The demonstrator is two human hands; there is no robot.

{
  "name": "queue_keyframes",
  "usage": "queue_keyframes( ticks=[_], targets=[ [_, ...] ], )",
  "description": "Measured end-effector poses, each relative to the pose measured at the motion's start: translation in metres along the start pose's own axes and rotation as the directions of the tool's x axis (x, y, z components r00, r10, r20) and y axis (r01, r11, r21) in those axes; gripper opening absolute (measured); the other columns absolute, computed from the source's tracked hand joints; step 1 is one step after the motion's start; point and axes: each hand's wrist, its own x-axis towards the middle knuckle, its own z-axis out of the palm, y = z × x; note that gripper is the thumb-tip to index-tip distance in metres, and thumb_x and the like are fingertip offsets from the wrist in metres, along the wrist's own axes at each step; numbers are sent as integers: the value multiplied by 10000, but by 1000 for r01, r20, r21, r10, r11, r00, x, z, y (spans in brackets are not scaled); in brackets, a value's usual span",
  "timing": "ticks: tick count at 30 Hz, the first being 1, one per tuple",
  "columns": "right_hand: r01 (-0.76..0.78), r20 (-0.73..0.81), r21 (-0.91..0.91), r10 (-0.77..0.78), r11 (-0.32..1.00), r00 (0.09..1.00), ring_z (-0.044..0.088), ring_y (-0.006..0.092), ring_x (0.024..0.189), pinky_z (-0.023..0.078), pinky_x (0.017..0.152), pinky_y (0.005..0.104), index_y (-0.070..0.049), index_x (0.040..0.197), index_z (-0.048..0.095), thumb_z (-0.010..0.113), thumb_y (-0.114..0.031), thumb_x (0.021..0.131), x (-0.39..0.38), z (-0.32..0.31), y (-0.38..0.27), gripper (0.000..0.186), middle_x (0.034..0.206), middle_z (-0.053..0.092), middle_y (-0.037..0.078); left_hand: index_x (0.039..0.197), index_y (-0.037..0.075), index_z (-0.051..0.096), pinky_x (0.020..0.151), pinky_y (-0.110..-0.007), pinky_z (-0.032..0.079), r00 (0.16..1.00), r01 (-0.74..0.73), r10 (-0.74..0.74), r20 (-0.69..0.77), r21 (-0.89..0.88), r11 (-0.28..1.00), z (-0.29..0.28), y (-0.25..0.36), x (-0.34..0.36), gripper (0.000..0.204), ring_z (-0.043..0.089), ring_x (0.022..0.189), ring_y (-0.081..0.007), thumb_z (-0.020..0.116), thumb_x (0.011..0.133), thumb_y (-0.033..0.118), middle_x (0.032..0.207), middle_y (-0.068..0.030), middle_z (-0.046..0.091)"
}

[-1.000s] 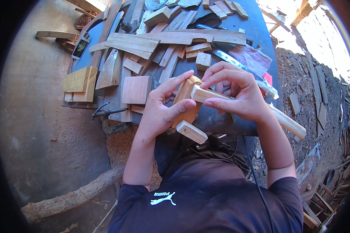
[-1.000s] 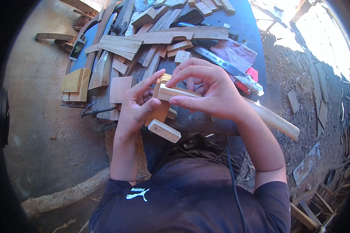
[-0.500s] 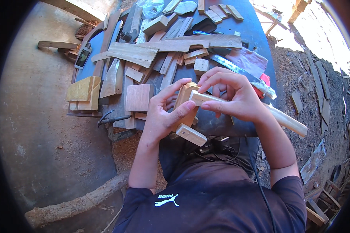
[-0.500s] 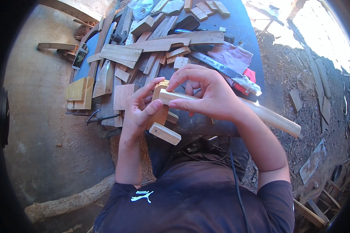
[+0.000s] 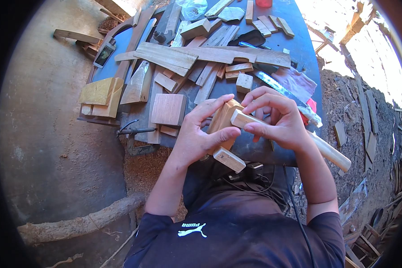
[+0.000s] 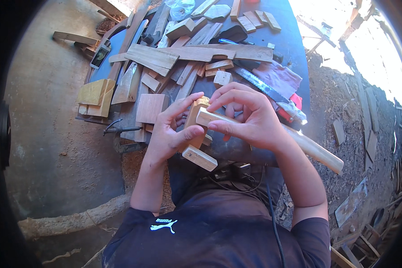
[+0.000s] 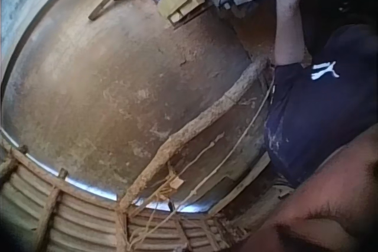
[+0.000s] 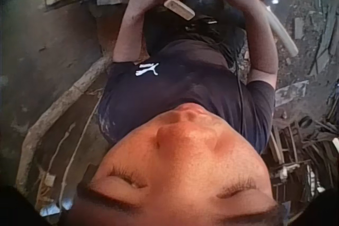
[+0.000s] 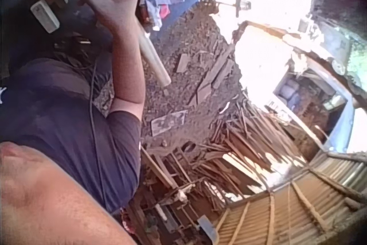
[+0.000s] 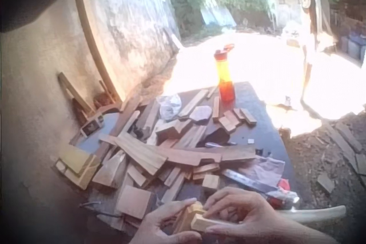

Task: Measure, mark, and assemble small wooden components using a hammer and pen.

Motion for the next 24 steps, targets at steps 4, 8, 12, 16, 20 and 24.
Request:
queue_keyframes(
  ticks=[4,8,12,16,20,24],
  targets=[
    [-7,17,7,7,1000,1000,650,67,830,633,641,232,2,1086,750,856,-56,861,-2,1,-2,256,1194,637,97,1421,82,659,1067,-383,499,999,-44,45,-6,103,994,-4,7,-3,742,633,1244,-227,930,786,351,1329,-128,676],
    [123,-140,30,-118,992,983,698,130,821,587,604,249,9,993,730,792,-13,905,0,-16,-9,110,1000,703,93,1397,76,680,1048,-380,509,995,-57,68,-77,147,988,-15,24,-10,696,636,1240,-230,924,783,292,1341,-130,678],
    [1,-452,-268,-127,963,883,700,118,789,553,607,242,8,996,730,794,-70,914,11,-44,-4,130,974,732,79,1394,76,683,1022,-378,529,985,-73,109,-133,249,966,-31,34,-21,723,648,1235,-242,938,738,241,1354,-133,675],
    [-133,-484,-587,-215,799,848,716,128,801,554,706,264,-9,1010,735,810,-121,895,12,-46,8,177,948,735,68,1395,64,675,1036,-402,535,950,-241,312,-9,613,752,-25,37,-20,767,685,1201,-304,950,708,265,1339,-168,680],
    [-82,-401,-487,-139,870,905,724,136,860,561,759,279,-22,1090,717,774,-96,916,9,-38,11,198,1013,700,68,1372,13,672,1048,-409,534,972,-188,233,-6,569,801,-11,30,-14,763,678,1242,-325,948,732,323,1361,-214,679],
    [-80,-277,-268,3,960,961,720,125,899,573,748,253,20,1143,661,720,-68,963,7,-34,5,209,1089,670,67,1391,-16,648,1025,-402,544,998,-14,39,-40,493,870,-9,29,-13,784,706,1189,-306,922,775,386,1314,-233,705]
  ],
)
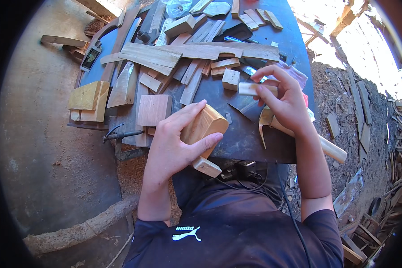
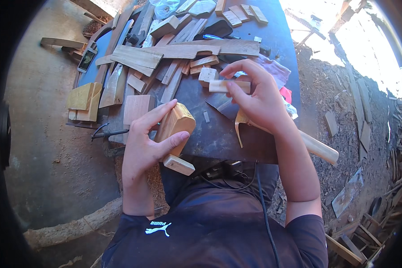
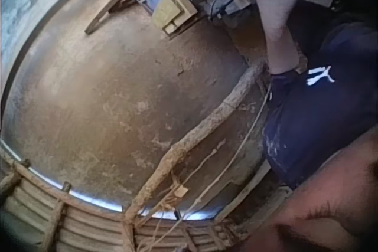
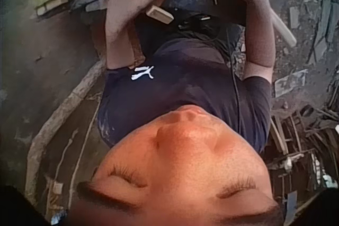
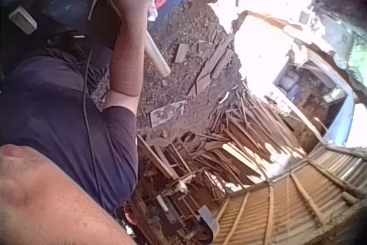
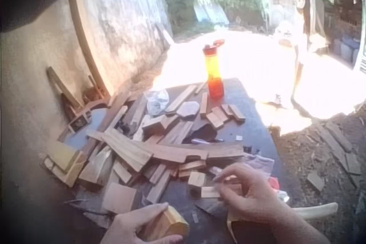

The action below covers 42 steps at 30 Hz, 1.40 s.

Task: Measure, mark, and assemble small wooden components using a hammer and pen.

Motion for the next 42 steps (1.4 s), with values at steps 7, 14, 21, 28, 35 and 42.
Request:
queue_keyframes(
  ticks=[7,14,21,28,35,42],
  targets=[
    [-129,319,485,-38,865,947,727,161,933,617,868,284,19,1030,639,738,53,937,-16,15,-14,141,1026,642,52,1422,-19,626,923,-362,575,959,285,-272,86,-335,898,5,0,7,799,705,1122,-216,900,820,429,1255,-196,729],
    [188,-133,-15,-189,982,973,697,112,842,548,728,268,-8,998,683,756,9,902,-4,7,-4,122,956,670,40,1450,-18,602,941,-364,564,966,258,-224,129,-461,849,-1,-24,3,801,700,1091,-207,884,838,415,1234,-176,729],
    [70,-293,-581,-289,811,911,688,239,785,519,711,369,-38,968,706,730,-28,876,8,-7,1,96,893,676,96,1439,18,622,970,-366,554,932,329,-191,309,-497,803,-15,-40,-26,747,697,1115,-201,874,848,398,1248,-137,728],
    [215,-103,-732,-417,647,903,672,346,917,529,821,422,-26,973,697,734,3,838,12,5,4,142,975,670,135,1440,13,616,1006,-328,521,945,319,-194,264,-602,732,16,-47,-28,650,673,1129,-150,823,904,317,1241,-102,728],
    [161,60,-901,-252,403,966,720,361,978,551,877,422,-3,1060,712,682,-54,929,75,-6,-16,145,1014,746,177,1416,-7,627,993,-359,545,957,251,-117,265,-559,790,29,-61,-17,744,702,1130,-216,788,912,517,1235,-178,734],
    [156,135,-926,-86,344,987,739,323,928,560,840,410,12,1056,715,639,-44,917,122,-7,14,168,953,754,181,1418,-11,620,1008,-386,547,965,211,-75,251,-579,787,28,-75,-17,853,714,1140,-264,748,892,648,1232,-238,729]
  ],
)
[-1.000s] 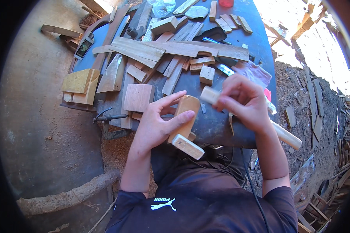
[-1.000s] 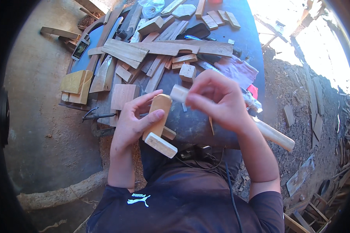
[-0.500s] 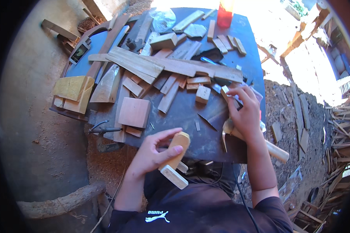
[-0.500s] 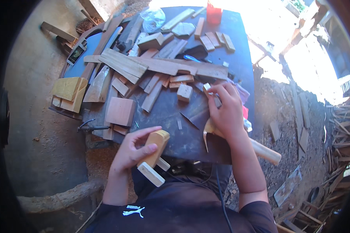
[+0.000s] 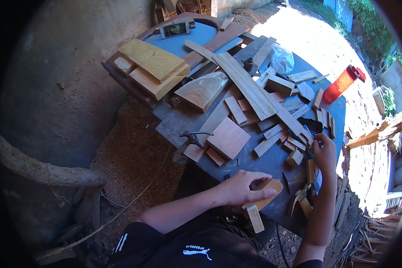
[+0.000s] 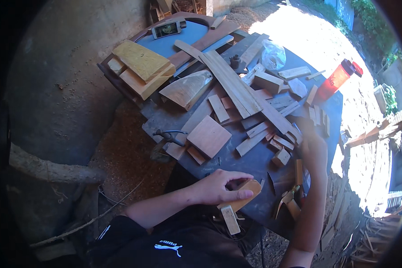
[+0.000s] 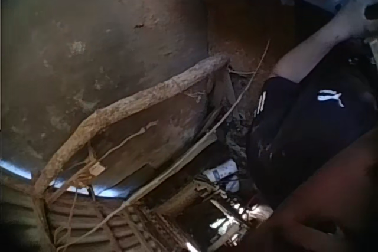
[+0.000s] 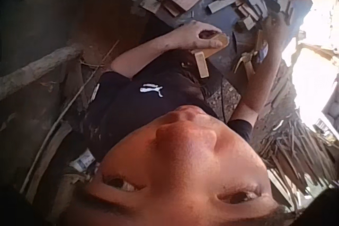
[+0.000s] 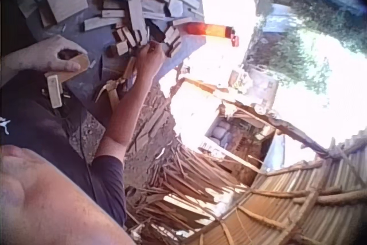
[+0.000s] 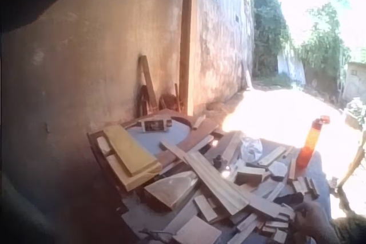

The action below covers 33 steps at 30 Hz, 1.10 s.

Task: Measure, mark, and assemble small wooden components using a hammer and pen.

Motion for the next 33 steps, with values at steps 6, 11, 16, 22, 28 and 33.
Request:
queue_keyframes(
  ticks=[6,11,16,22,28,33],
  targets=[
    [-115,25,165,113,980,993,697,414,1004,526,930,477,-14,1140,717,572,-64,922,-2,10,-8,267,1059,733,241,1408,-32,613,981,-407,556,997,-79,78,4,53,996,0,-4,-4,898,727,1121,-329,721,885,689,1223,-268,723],
    [-239,236,216,187,947,954,675,420,1045,517,947,479,-13,1199,676,559,-70,918,-2,9,7,310,1101,705,259,1409,-32,611,974,-410,560,996,-82,80,45,35,996,0,-7,-1,890,727,1111,-328,731,882,675,1233,-269,720],
    [-277,330,254,186,927,925,673,195,1082,518,978,324,-8,1263,610,562,-4,860,10,2,17,406,1152,710,133,1399,-29,616,918,-385,589,996,-92,92,1,-22,996,-4,-1,0,794,731,1052,-242,784,896,562,1194,-216,734],
    [-330,375,390,179,860,910,629,137,876,550,809,307,-51,1469,471,673,-53,807,1,-3,-1,692,1264,697,135,1420,-21,600,929,-369,590,998,-66,66,16,0,998,-7,2,-1,731,742,1062,-221,794,913,469,1194,-192,739],
    [-475,464,575,214,666,860,662,127,872,566,782,316,-65,1483,476,673,3,814,-14,-16,0,700,1218,728,105,1434,-14,592,951,-372,580,999,-23,24,24,-13,1000,-1,5,-6,721,736,1094,-235,797,915,443,1228,-193,730],
    [-212,204,215,169,953,964,729,233,889,565,808,370,-25,1326,625,730,19,813,-17,-7,-1,526,1038,780,127,1435,-30,586,901,-361,594,1000,-16,17,17,-47,999,2,3,-8,784,749,1025,-238,807,895,494,1248,-211,708]
  ],
)
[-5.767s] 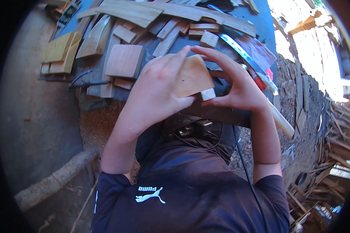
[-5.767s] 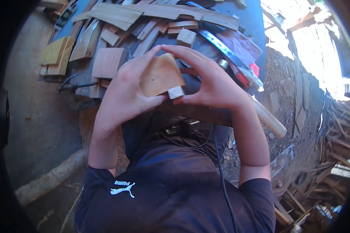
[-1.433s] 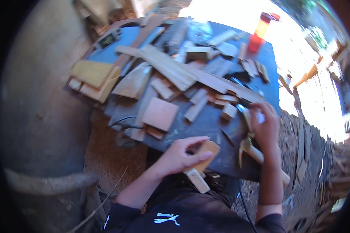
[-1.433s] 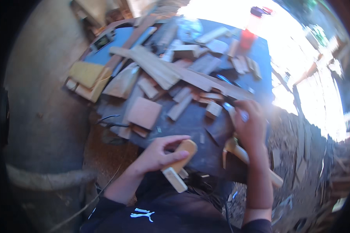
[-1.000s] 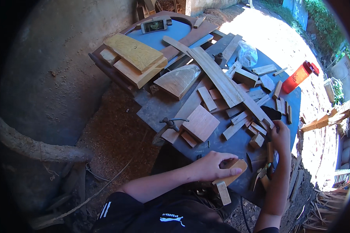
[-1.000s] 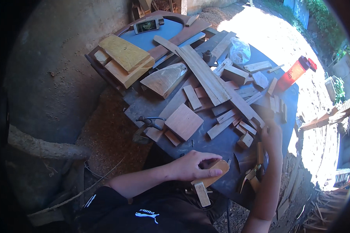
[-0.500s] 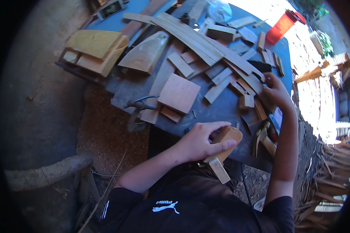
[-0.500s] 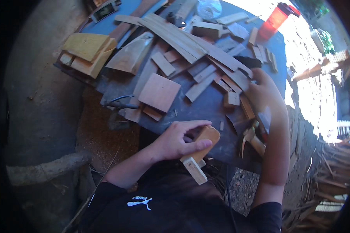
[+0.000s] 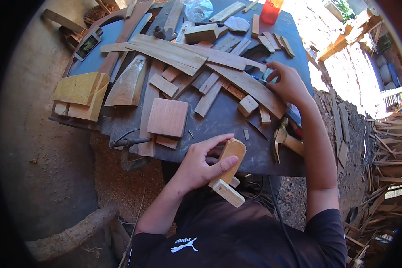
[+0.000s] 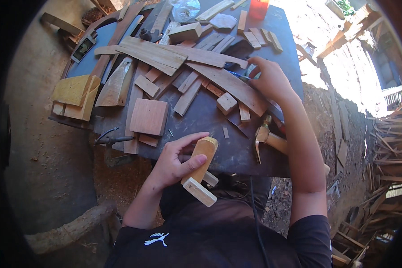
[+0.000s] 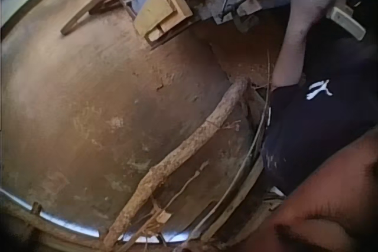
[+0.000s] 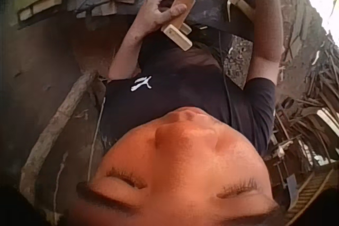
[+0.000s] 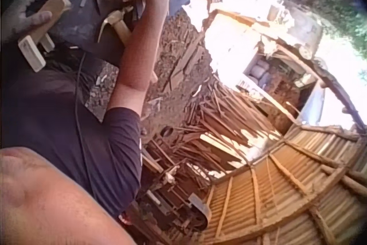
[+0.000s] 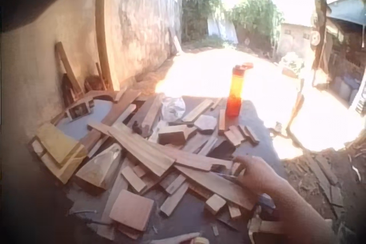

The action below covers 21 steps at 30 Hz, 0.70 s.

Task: Measure, mark, and assemble small wooden components using a hammer and pen.

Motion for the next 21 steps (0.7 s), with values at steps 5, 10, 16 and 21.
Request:
queue_keyframes(
  ticks=[5,10,16,21],
  targets=[
    [-11,-14,-209,8,978,1000,677,318,1102,544,948,435,-76,1212,707,696,-62,838,-4,-3,5,374,1026,736,114,1448,-9,585,979,-373,575,996,-5,5,86,-1,1000,-5,4,0,718,658,1195,-203,811,891,383,1323,-182,661],
    [-32,-202,-275,-26,961,979,676,356,1037,541,894,446,-50,1046,734,660,-90,831,-38,-26,10,231,1038,707,163,1394,31,647,977,-378,591,991,-109,86,100,256,961,1,12,3,688,696,1166,-240,864,819,341,1332,-168,679],
    [0,-491,148,74,989,868,638,172,695,511,664,334,-32,907,629,755,-208,940,-79,-30,-15,219,801,666,74,1371,27,674,958,-379,601,1000,-2,-5,30,227,974,1,11,1,654,716,1123,-237,870,830,337,1340,-172,689],
    [219,-289,787,31,577,957,716,135,756,551,653,278,-39,851,617,754,-98,918,-156,2,-47,164,860,726,97,1388,38,670,979,-372,599,993,68,-78,93,106,992,-2,12,4,689,691,1178,-223,928,779,235,1420,-163,641]
  ],
)
